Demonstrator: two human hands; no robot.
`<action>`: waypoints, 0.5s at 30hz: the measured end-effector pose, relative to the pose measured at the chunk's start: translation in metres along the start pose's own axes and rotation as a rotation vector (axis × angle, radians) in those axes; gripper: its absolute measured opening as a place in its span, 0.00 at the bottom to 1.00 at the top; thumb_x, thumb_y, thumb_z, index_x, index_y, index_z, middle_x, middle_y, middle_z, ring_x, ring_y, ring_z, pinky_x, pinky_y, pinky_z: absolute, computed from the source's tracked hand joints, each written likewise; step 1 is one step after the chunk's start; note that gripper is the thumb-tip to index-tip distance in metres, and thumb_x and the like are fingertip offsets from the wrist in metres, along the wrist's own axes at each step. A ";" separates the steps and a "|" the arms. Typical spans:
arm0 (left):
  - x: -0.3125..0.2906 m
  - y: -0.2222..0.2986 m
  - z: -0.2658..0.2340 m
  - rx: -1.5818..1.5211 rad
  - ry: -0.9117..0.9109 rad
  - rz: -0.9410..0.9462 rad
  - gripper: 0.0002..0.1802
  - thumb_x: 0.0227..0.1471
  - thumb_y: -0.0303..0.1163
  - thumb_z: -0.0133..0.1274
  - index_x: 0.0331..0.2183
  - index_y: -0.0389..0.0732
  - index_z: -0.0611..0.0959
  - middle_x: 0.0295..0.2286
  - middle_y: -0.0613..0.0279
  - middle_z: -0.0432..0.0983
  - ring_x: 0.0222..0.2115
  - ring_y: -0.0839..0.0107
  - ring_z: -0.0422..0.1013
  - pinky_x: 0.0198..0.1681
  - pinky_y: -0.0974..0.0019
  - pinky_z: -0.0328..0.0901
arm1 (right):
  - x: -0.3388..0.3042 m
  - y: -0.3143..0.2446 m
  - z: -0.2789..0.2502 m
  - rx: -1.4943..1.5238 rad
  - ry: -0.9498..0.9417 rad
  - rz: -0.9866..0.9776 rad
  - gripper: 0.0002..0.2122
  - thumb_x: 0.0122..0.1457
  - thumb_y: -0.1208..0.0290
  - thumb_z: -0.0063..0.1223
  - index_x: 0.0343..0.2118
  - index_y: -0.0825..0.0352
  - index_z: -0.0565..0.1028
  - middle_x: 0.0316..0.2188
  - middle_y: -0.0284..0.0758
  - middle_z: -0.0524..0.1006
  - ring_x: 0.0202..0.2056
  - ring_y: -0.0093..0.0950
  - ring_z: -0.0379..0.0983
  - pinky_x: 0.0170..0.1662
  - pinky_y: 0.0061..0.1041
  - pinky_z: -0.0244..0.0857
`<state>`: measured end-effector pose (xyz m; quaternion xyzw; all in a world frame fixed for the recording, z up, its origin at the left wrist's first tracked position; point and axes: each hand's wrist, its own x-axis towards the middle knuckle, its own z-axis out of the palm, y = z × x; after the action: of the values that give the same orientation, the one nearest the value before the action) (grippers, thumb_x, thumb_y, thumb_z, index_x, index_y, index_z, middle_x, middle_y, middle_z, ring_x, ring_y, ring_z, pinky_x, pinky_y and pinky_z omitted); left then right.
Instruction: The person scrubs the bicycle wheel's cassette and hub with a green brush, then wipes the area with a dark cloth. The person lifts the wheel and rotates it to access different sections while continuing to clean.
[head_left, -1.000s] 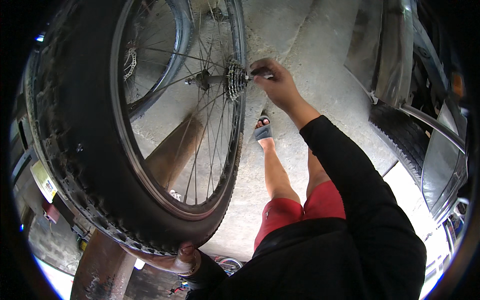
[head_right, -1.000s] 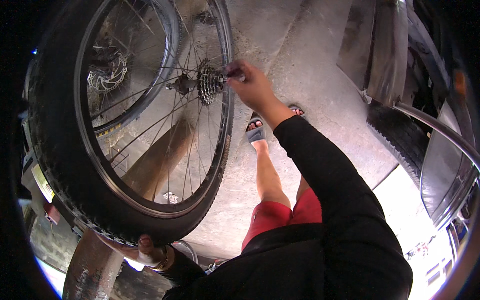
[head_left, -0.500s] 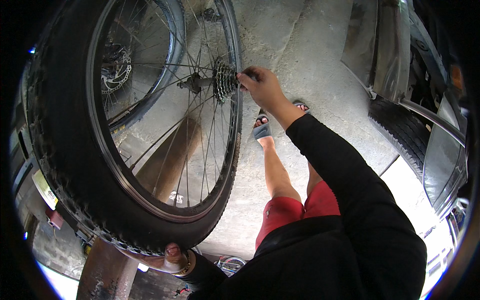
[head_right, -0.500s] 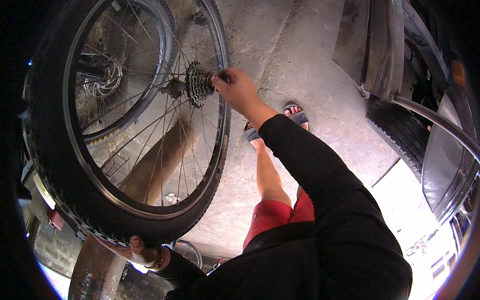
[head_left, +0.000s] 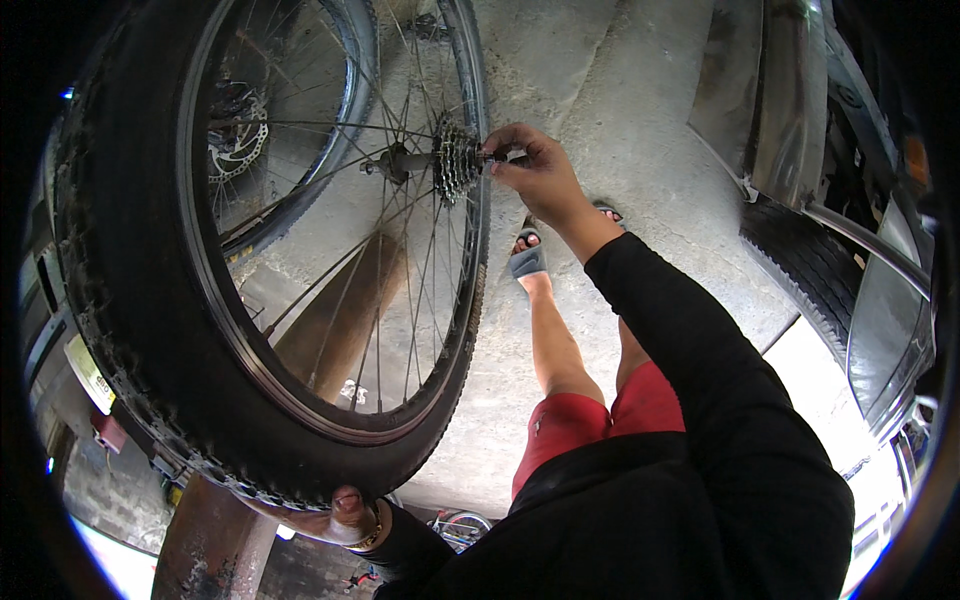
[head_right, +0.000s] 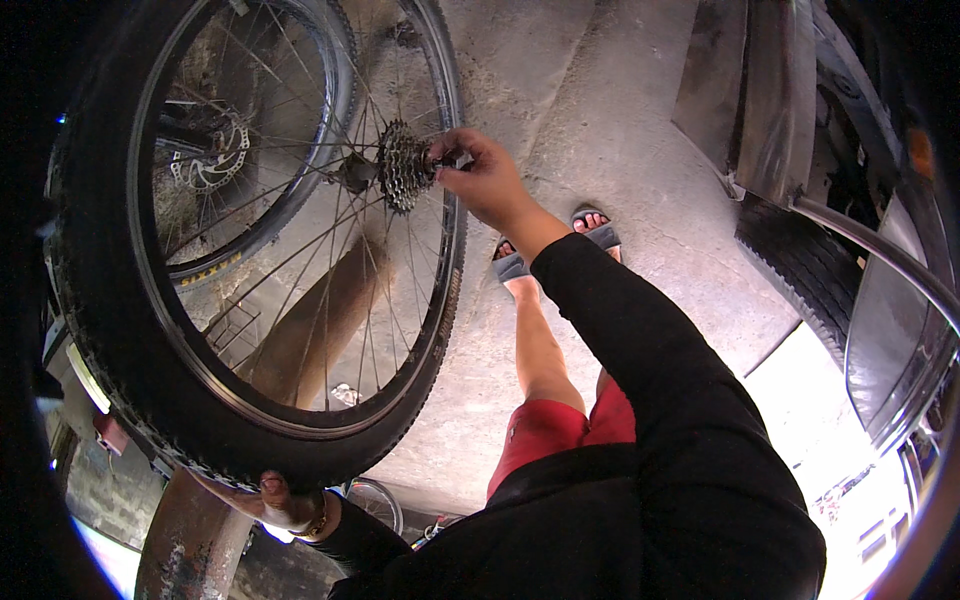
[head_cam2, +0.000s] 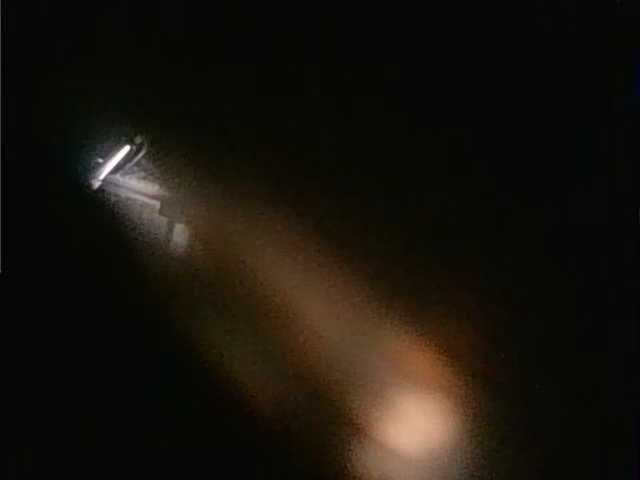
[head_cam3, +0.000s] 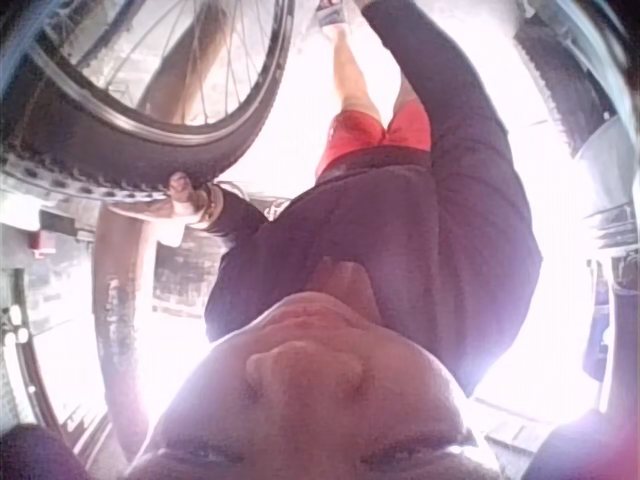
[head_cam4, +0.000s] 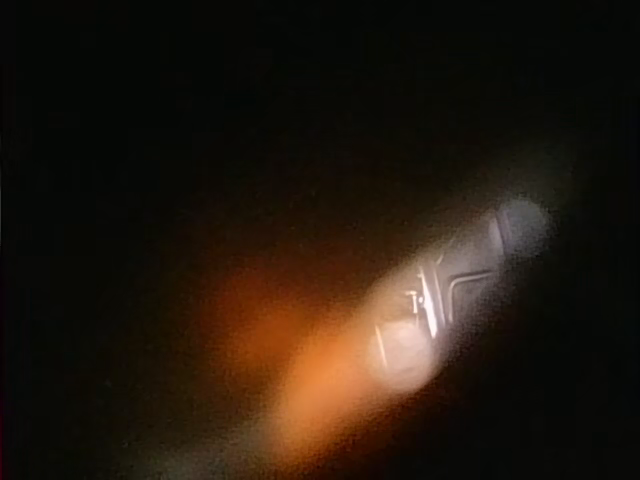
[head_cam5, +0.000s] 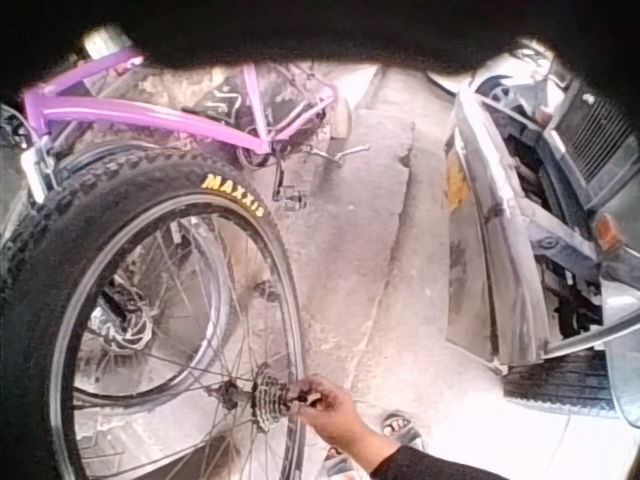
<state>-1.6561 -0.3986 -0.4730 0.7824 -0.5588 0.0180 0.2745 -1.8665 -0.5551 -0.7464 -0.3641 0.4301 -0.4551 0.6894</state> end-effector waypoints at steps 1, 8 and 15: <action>-0.001 0.000 0.002 -0.016 0.015 -0.005 0.58 0.40 0.66 0.52 0.59 0.36 0.51 0.56 0.40 0.51 0.55 0.52 0.56 0.58 0.53 0.54 | 0.000 -0.002 -0.001 -0.006 -0.002 -0.028 0.13 0.45 0.83 0.52 0.37 0.66 0.70 0.34 0.28 0.72 0.38 0.21 0.67 0.42 0.22 0.63; 0.000 0.000 -0.001 0.008 0.002 0.014 0.58 0.39 0.64 0.54 0.59 0.34 0.51 0.56 0.40 0.50 0.55 0.53 0.55 0.58 0.53 0.53 | 0.002 0.000 -0.003 -0.024 0.058 -0.033 0.16 0.46 0.83 0.52 0.40 0.65 0.69 0.39 0.29 0.70 0.42 0.23 0.67 0.47 0.23 0.60; 0.003 0.007 0.004 -0.062 0.020 -0.028 0.58 0.39 0.64 0.55 0.59 0.35 0.52 0.57 0.41 0.49 0.56 0.52 0.53 0.59 0.52 0.51 | -0.001 -0.002 0.003 -0.141 0.047 -0.011 0.16 0.48 0.82 0.54 0.40 0.64 0.69 0.37 0.29 0.70 0.41 0.22 0.67 0.43 0.22 0.63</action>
<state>-1.6626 -0.4051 -0.4727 0.7809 -0.5454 0.0044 0.3044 -1.8651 -0.5546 -0.7431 -0.4032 0.4755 -0.4358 0.6492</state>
